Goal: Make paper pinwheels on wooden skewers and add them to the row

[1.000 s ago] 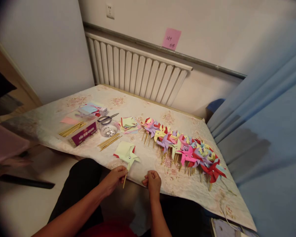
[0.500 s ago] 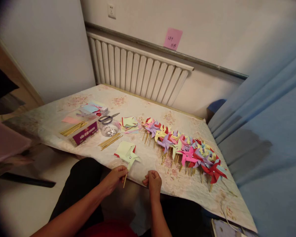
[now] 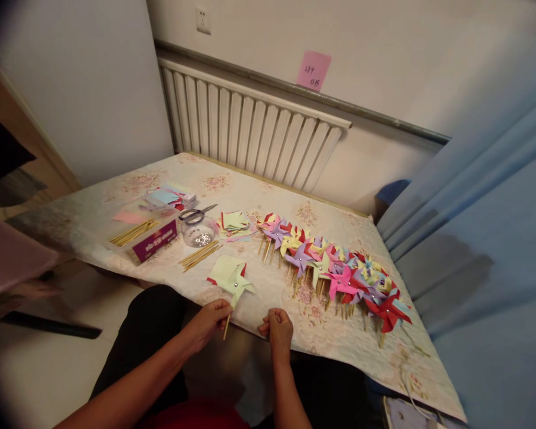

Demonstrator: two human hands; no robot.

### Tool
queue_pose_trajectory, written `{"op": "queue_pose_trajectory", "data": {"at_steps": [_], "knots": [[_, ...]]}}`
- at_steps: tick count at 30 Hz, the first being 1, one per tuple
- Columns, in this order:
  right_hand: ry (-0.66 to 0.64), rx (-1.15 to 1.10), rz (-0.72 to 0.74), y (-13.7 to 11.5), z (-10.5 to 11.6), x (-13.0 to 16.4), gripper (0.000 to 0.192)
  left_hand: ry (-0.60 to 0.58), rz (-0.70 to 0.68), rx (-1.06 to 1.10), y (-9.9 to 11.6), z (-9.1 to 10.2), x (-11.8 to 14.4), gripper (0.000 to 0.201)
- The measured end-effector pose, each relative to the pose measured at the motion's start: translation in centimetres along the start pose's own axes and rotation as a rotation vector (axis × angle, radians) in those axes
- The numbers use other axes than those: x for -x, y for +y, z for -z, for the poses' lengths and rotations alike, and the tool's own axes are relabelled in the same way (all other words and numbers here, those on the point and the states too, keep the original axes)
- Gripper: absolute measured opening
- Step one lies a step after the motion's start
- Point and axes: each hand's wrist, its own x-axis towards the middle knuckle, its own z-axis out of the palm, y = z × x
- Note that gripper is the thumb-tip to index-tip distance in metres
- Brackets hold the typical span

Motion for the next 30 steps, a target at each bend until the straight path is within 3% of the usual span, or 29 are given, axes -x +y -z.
{"op": "queue_pose_trajectory", "data": {"at_steps": [30], "knots": [[0.004,-0.007,-0.01,-0.33,-0.12,0.11,0.031,0.001,0.007,0.015,0.11,0.06,0.12,0.034]]}}
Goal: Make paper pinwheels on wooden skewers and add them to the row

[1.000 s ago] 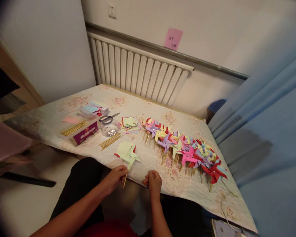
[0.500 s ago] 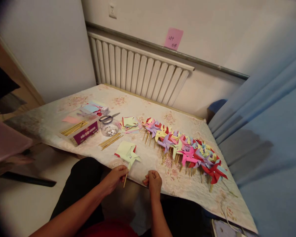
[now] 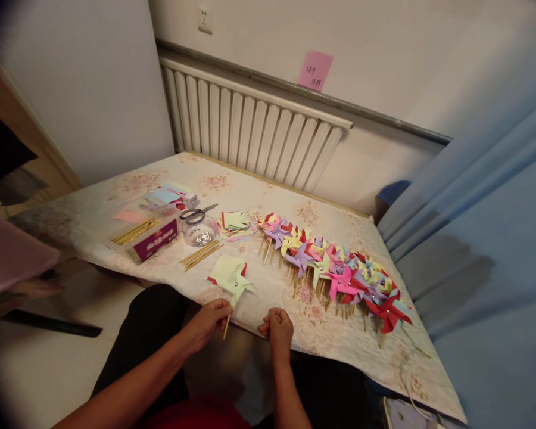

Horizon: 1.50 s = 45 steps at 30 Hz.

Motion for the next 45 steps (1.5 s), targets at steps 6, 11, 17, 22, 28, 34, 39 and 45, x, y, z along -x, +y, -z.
{"op": "queue_pose_trajectory", "data": {"at_steps": [6,11,17,22,28,34,39,45], "knots": [[0.009,0.004,0.006,0.3,0.0,-0.2,0.032,0.001,-0.002,-0.007,-0.2,0.1,-0.1,0.034],[-0.001,0.021,0.021,0.5,0.1,-0.2,0.03,0.003,-0.007,0.002,-0.4,0.2,-0.2,0.033],[0.002,0.02,0.021,0.2,0.0,-0.1,0.032,-0.003,-0.014,0.01,-0.5,0.2,-0.4,0.035],[-0.003,0.014,0.017,-0.1,-0.1,0.2,0.034,-0.005,-0.02,0.002,-0.2,0.0,-0.5,0.033],[0.006,0.03,-0.01,0.4,-0.1,0.1,0.035,-0.038,-0.021,-0.026,1.0,-0.5,-1.5,0.027],[0.0,0.008,-0.034,1.2,-0.1,-0.4,0.038,-0.124,-0.038,-0.049,3.2,-1.1,-4.3,0.024],[0.025,0.022,-0.053,1.0,-0.1,-0.3,0.042,-0.205,-0.066,0.005,5.0,-1.6,-7.1,0.026],[0.047,0.016,-0.08,1.1,0.0,-0.2,0.047,-0.309,-0.074,0.01,6.8,-2.3,-10.6,0.024]]}}
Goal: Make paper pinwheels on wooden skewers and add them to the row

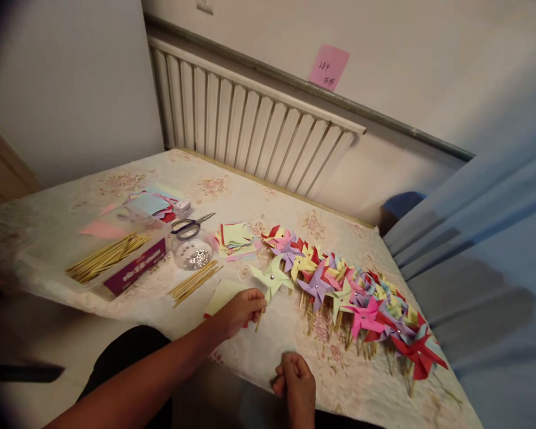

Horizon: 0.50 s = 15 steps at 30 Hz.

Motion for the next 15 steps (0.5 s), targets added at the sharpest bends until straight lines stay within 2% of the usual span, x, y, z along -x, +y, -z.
{"op": "queue_pose_trajectory", "data": {"at_steps": [5,15], "knots": [[0.017,0.013,-0.01,-0.1,0.0,0.2,0.048,-0.054,-0.025,0.056,1.1,0.9,-1.8,0.026],[0.075,0.034,-0.047,-0.5,-0.1,0.6,0.049,-0.091,-0.058,0.076,0.6,2.8,-2.4,0.028]]}}
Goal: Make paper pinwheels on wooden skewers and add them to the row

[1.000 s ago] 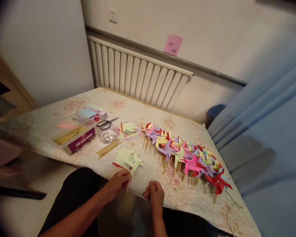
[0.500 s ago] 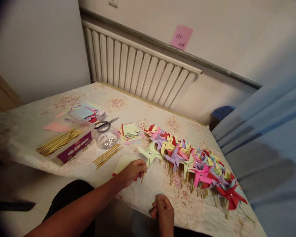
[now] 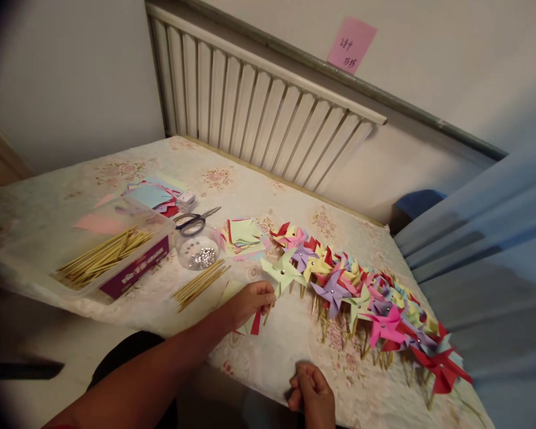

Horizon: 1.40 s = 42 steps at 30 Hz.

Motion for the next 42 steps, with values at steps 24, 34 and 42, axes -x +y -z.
{"op": "queue_pose_trajectory", "data": {"at_steps": [24,34,42], "knots": [[-0.106,0.088,-0.018,-2.2,-2.8,-1.1,0.05,-0.026,-0.001,-0.04,0.3,0.8,-0.6,0.027],[-0.091,0.112,0.309,-3.7,-8.3,-3.6,0.034,0.041,0.005,-0.048,0.4,0.5,-0.3,0.027],[-0.2,0.11,0.416,-4.3,-9.4,-4.1,0.034,0.118,0.013,-0.038,0.0,0.2,-0.4,0.027]]}}
